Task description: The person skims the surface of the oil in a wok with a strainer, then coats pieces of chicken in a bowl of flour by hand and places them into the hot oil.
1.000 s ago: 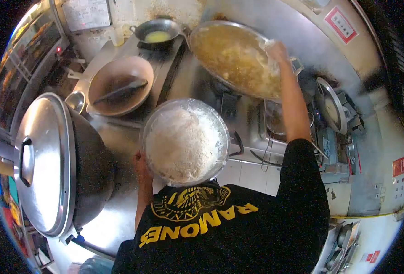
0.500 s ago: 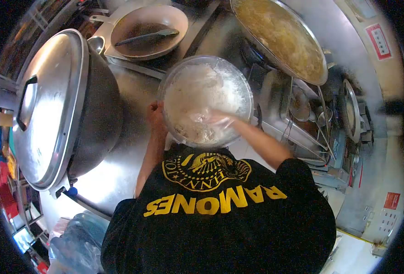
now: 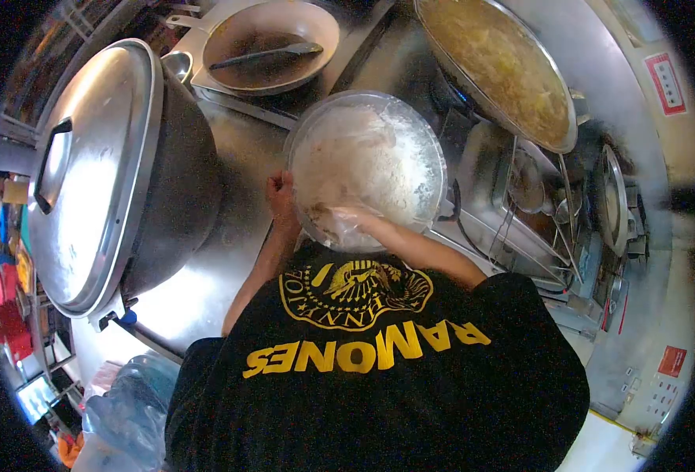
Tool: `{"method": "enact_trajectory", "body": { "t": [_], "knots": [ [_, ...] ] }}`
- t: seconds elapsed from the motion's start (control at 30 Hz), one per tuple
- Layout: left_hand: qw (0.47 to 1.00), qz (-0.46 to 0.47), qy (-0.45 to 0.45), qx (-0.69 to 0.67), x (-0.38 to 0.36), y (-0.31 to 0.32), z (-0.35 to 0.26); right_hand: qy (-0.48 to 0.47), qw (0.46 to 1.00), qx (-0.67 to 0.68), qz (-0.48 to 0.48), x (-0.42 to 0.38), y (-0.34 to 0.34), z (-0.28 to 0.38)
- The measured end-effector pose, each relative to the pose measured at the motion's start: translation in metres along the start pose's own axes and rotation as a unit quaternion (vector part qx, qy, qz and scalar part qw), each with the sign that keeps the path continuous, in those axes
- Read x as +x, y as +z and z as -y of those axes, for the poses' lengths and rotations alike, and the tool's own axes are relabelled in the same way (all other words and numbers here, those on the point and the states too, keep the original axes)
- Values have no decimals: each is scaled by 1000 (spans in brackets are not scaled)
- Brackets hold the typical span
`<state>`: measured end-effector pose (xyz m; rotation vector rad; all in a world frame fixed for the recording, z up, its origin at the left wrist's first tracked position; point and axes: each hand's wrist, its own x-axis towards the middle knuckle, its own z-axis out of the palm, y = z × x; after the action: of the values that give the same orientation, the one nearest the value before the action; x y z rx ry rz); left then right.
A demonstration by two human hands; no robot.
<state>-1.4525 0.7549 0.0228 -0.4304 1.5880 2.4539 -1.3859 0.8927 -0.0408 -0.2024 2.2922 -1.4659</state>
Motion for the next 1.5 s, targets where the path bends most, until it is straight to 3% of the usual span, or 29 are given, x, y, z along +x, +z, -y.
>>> {"method": "enact_trajectory", "body": {
  "t": [0.1,0.2,0.27,0.3,0.33,0.37,0.4,0.47,0.5,0.53,0.6,0.63,0.67,0.73,0.87,0.9,0.93,0.97,1.0,1.03,1.07,1.13,1.17,1.27,1.3,1.37,1.4,1.47,1.5],
  "knots": [
    [998,-25,34,54,0,-1,3,58,993,-108,2,14,-2,0],
    [1000,-14,-6,-24,-3,5,-2,98,978,-182,4,18,-20,3],
    [999,-35,-5,8,0,5,-5,165,966,-104,172,2,-54,26],
    [999,-36,-2,6,3,4,-4,163,966,-107,172,-6,-64,41],
    [1000,-24,6,1,5,2,-1,163,986,27,20,-14,-73,58],
    [1000,-14,11,-3,5,1,2,157,965,163,-131,-24,-81,74],
    [1000,-16,11,-4,2,3,-1,158,966,162,-129,-31,-92,93],
    [998,-49,-28,21,-4,7,-11,315,948,47,-25,-39,-112,117],
    [998,-49,-26,22,0,5,-8,221,969,-61,-97,-25,-101,27],
    [999,-38,-30,8,5,0,-1,220,969,-61,-98,-31,-104,26],
    [999,-26,-33,-7,8,0,1,113,985,-99,-82,-46,-105,37],
    [999,-27,-39,0,8,0,-1,66,971,-131,-190,-53,-96,50],
    [998,-29,-47,8,5,-1,-2,66,971,-129,-189,-50,-97,44],
    [998,-18,-53,-23,1,0,-4,236,952,-163,-108,-40,-101,29],
    [998,-8,-54,-21,11,-10,11,230,939,-230,-116,-26,-85,-11],
    [998,-8,-54,-20,7,-8,7,92,914,-393,-38,-18,-77,-45],
    [997,-10,-60,-42,1,-2,-1,-51,842,-536,41,-13,-73,-64],
    [996,-11,-66,-64,-1,2,-6,-52,841,-537,40,-11,-66,-67],
    [996,-10,-66,-65,3,0,-1,103,876,-467,-64,-9,-51,-67],
    [996,-8,-65,-63,7,-6,7,255,876,-376,-164,-13,-42,-58],
    [996,-4,-64,-61,11,-11,15,259,875,-375,-163,-21,-48,-52],
    [999,-20,-41,6,18,-6,16,121,953,-260,-98,-41,-89,-4],
    [996,-38,-20,80,16,-8,17,121,985,-115,-38,-35,-105,-54],
    [999,-3,-31,5,20,-15,23,91,991,-17,-98,-61,-141,55],
    [999,0,-35,6,15,-11,17,95,990,-16,-101,-63,-141,49],
    [998,-20,-49,30,1,-1,-3,83,952,-251,-155,-63,-145,36],
    [998,-17,-51,30,2,-2,-1,86,951,-252,-157,-67,-143,39],
    [999,-12,-37,37,8,-7,4,148,970,-81,-175,-78,-128,54],
    [999,-10,-37,34,9,-5,5,242,955,63,-158,-84,-119,58]
  ]
}}
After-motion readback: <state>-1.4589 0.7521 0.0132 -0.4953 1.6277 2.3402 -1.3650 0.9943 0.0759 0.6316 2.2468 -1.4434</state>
